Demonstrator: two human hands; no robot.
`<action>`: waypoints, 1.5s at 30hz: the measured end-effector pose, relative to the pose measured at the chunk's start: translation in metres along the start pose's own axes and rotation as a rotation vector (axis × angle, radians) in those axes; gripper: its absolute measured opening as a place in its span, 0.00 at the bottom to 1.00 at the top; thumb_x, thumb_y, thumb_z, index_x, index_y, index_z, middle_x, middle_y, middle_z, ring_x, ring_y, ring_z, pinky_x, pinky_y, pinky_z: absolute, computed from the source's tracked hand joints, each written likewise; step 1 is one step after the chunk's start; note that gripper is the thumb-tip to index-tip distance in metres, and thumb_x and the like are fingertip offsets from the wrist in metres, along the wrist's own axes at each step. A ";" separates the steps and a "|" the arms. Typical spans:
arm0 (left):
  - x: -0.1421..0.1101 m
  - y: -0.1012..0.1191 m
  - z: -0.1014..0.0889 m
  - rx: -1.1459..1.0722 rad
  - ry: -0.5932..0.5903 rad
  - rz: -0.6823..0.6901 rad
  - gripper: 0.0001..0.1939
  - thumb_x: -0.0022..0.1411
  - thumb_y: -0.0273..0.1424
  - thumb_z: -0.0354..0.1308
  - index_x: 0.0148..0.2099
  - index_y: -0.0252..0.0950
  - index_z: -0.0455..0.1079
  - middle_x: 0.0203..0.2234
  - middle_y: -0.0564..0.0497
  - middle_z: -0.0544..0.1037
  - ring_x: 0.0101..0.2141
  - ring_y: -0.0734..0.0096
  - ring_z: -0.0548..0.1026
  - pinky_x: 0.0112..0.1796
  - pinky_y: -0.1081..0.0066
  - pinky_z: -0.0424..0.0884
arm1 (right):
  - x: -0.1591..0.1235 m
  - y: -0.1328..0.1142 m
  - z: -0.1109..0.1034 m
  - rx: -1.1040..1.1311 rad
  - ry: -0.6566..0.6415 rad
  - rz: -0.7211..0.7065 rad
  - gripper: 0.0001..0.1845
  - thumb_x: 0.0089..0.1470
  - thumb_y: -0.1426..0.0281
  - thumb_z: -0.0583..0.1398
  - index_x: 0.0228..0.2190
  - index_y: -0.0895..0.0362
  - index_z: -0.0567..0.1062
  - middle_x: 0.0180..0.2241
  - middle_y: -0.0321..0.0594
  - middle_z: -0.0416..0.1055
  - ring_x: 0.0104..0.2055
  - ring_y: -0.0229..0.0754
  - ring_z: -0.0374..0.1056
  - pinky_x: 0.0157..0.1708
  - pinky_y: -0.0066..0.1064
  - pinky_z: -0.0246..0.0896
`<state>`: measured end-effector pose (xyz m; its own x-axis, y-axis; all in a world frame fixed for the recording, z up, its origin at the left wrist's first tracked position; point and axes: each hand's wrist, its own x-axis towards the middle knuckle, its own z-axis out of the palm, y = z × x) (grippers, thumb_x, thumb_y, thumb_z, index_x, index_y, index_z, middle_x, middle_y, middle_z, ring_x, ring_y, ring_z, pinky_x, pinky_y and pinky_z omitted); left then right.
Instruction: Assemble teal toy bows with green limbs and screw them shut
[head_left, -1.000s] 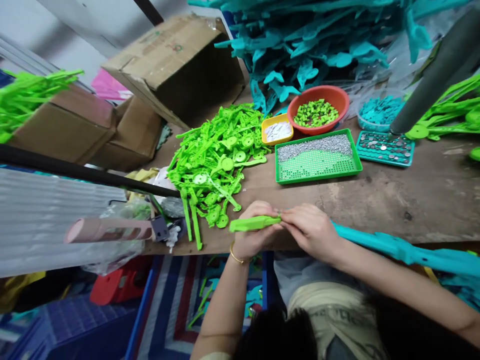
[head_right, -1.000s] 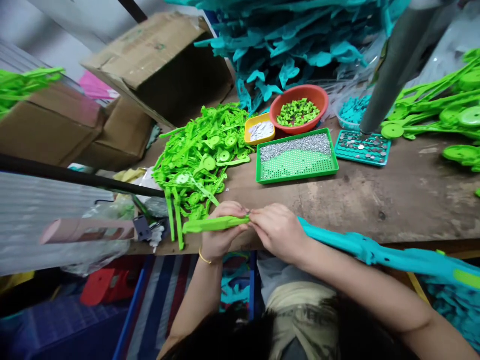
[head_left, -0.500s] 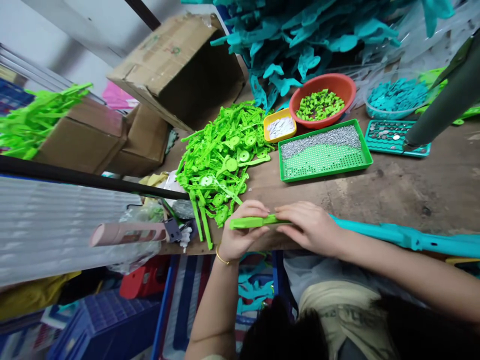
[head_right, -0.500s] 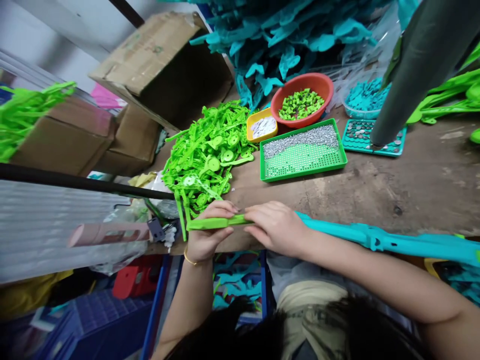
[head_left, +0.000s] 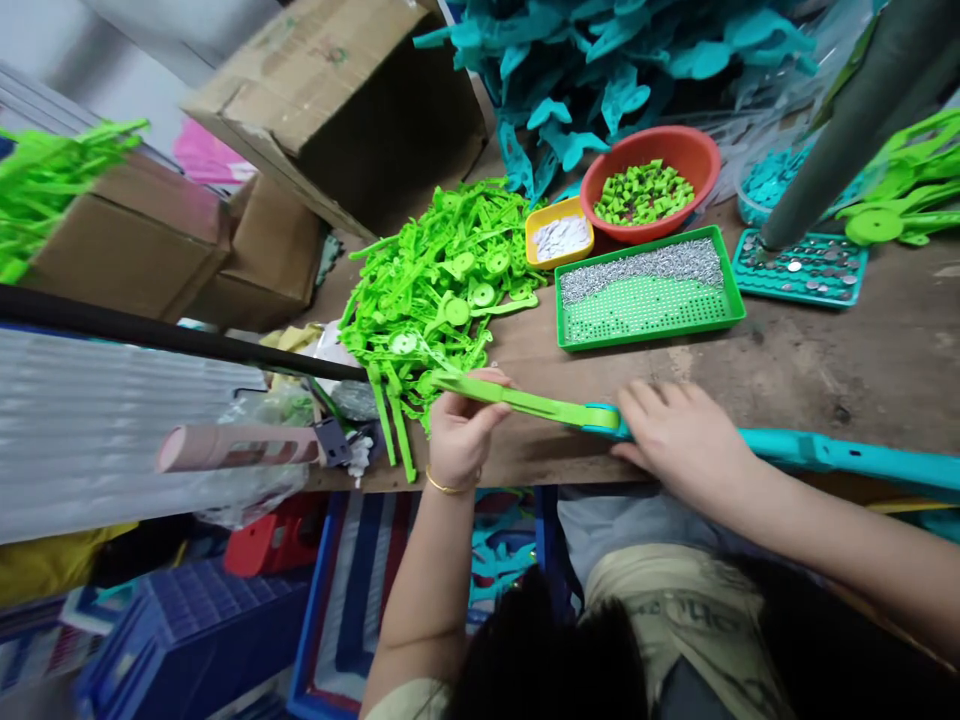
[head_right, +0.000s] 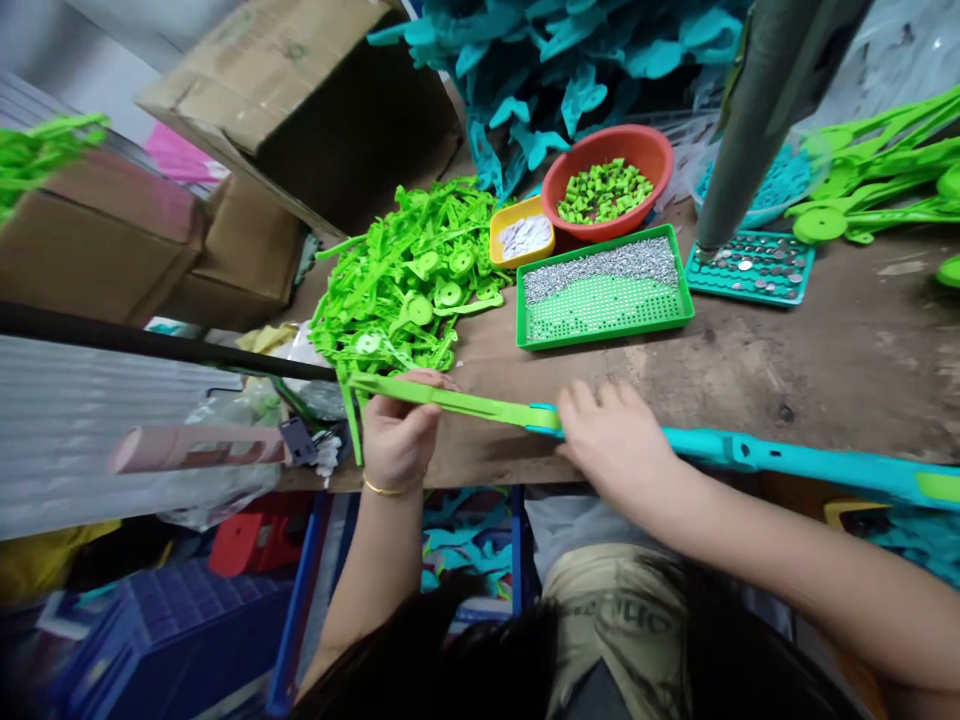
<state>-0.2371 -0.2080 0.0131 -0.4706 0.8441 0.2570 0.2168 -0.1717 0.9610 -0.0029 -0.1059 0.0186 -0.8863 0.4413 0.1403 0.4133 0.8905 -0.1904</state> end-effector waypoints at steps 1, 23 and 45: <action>0.001 0.000 0.001 -0.013 0.018 -0.031 0.12 0.50 0.35 0.70 0.37 0.37 0.77 0.33 0.49 0.77 0.35 0.67 0.75 0.41 0.66 0.72 | -0.010 0.005 -0.003 -0.073 -0.058 0.031 0.17 0.56 0.62 0.61 0.41 0.62 0.71 0.34 0.48 0.74 0.35 0.53 0.72 0.33 0.38 0.58; 0.011 0.055 0.048 0.918 -0.517 1.082 0.13 0.68 0.34 0.47 0.46 0.35 0.70 0.30 0.46 0.76 0.35 0.65 0.73 0.46 0.58 0.71 | -0.013 0.062 -0.102 0.396 -0.542 -0.066 0.36 0.51 0.38 0.50 0.47 0.51 0.72 0.38 0.43 0.77 0.36 0.48 0.72 0.28 0.32 0.57; -0.001 0.024 0.057 0.499 -0.368 0.301 0.21 0.64 0.47 0.52 0.44 0.37 0.75 0.39 0.47 0.80 0.40 0.63 0.78 0.44 0.66 0.72 | 0.004 0.054 -0.074 0.213 0.270 -0.434 0.24 0.62 0.62 0.53 0.56 0.59 0.64 0.48 0.52 0.72 0.47 0.47 0.69 0.41 0.38 0.68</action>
<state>-0.1825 -0.1836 0.0303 -0.0262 0.9292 0.3687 0.7021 -0.2455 0.6684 0.0311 -0.0481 0.0805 -0.8691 0.0767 0.4886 -0.0539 0.9673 -0.2477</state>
